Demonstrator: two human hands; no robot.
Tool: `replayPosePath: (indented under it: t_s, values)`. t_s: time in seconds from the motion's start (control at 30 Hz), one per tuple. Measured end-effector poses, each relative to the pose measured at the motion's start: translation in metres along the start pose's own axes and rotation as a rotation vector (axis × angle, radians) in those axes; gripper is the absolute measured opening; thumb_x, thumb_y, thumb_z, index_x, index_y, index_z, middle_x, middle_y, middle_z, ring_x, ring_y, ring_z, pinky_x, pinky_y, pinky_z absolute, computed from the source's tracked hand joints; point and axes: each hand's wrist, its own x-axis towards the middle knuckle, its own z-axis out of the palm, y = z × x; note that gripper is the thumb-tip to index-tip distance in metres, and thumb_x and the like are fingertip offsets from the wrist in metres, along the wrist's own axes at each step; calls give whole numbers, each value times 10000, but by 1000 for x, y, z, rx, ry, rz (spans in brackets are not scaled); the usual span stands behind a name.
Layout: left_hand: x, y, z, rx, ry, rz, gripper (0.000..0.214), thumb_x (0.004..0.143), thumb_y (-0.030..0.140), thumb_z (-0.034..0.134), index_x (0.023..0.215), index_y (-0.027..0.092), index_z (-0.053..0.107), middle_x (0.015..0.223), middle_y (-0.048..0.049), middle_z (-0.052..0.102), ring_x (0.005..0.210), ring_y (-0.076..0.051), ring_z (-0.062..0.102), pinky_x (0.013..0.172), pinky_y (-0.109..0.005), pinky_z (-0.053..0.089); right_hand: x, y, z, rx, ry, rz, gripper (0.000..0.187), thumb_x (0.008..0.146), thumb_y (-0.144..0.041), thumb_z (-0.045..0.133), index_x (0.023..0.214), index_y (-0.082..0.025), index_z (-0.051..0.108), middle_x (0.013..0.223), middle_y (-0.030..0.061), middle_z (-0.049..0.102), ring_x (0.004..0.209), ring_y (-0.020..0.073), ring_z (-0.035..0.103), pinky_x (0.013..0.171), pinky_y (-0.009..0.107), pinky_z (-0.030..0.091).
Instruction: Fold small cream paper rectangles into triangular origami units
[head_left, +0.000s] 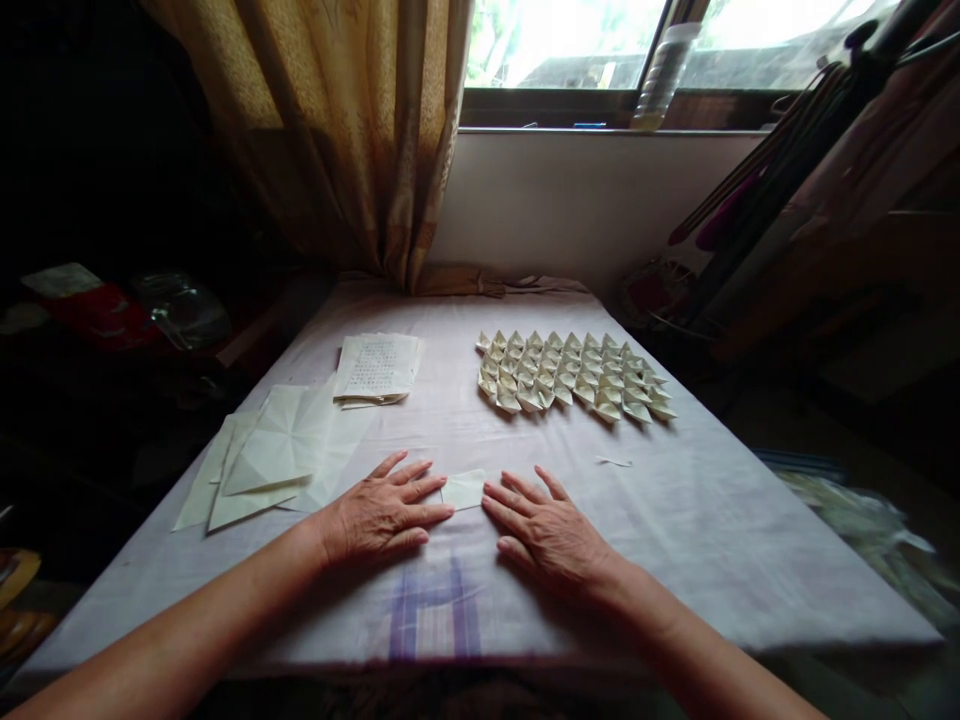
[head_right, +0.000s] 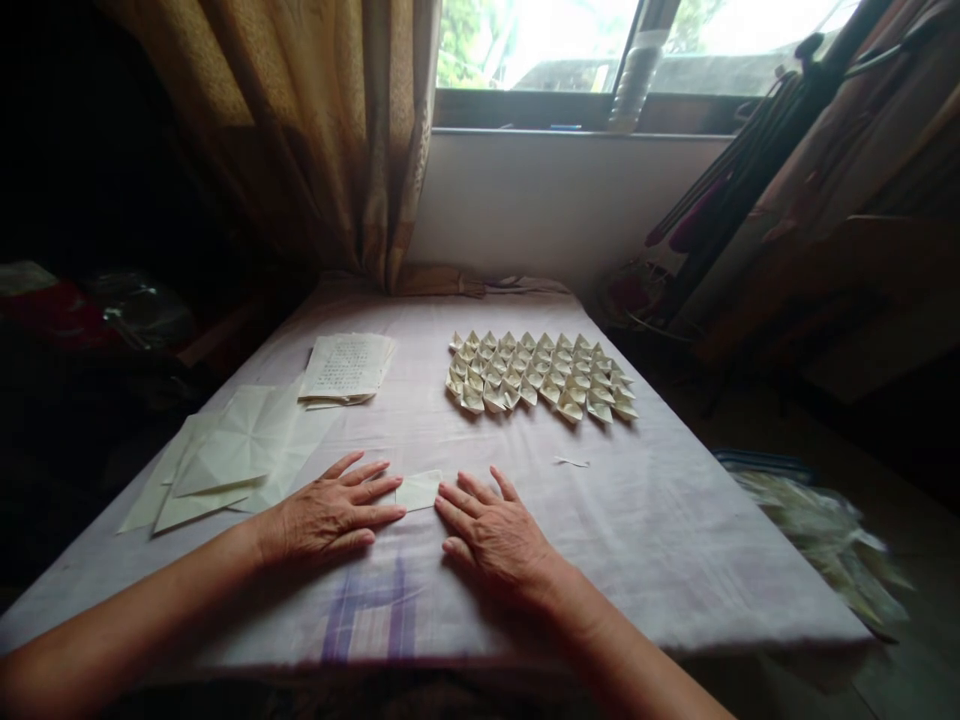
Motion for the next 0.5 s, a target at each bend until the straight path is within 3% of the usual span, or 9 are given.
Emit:
replayPosePath:
  t_s: [0.27, 0.4, 0.5]
  values:
    - [-6, -13, 6, 39, 111, 7, 361, 984, 420, 402, 1290, 344, 576, 1306, 28, 636, 1306, -252, 469, 1147, -419, 99, 2, -2, 8, 20, -32, 38, 460, 977, -411, 430, 1424, -301, 452, 1497, 8, 425, 1409, 281, 329, 1155, 579, 141]
    - [4, -2, 3, 51, 204, -145, 306, 964, 394, 448, 1143, 269, 663, 1158, -15, 698, 1191, -251, 540, 1114, -448, 210, 1, -4, 7, 17, 4, 32, 438, 976, -396, 434, 1401, -300, 482, 1481, 11, 452, 1394, 286, 354, 1140, 569, 194]
    - [14, 12, 11, 40, 321, -254, 310, 868, 462, 599, 1079, 255, 689, 1135, -54, 679, 1097, -262, 572, 1062, -482, 310, 0, -5, 7, 8, 48, 22, 422, 968, -385, 458, 1376, -289, 507, 1462, 19, 481, 1378, 292, 378, 1123, 554, 242]
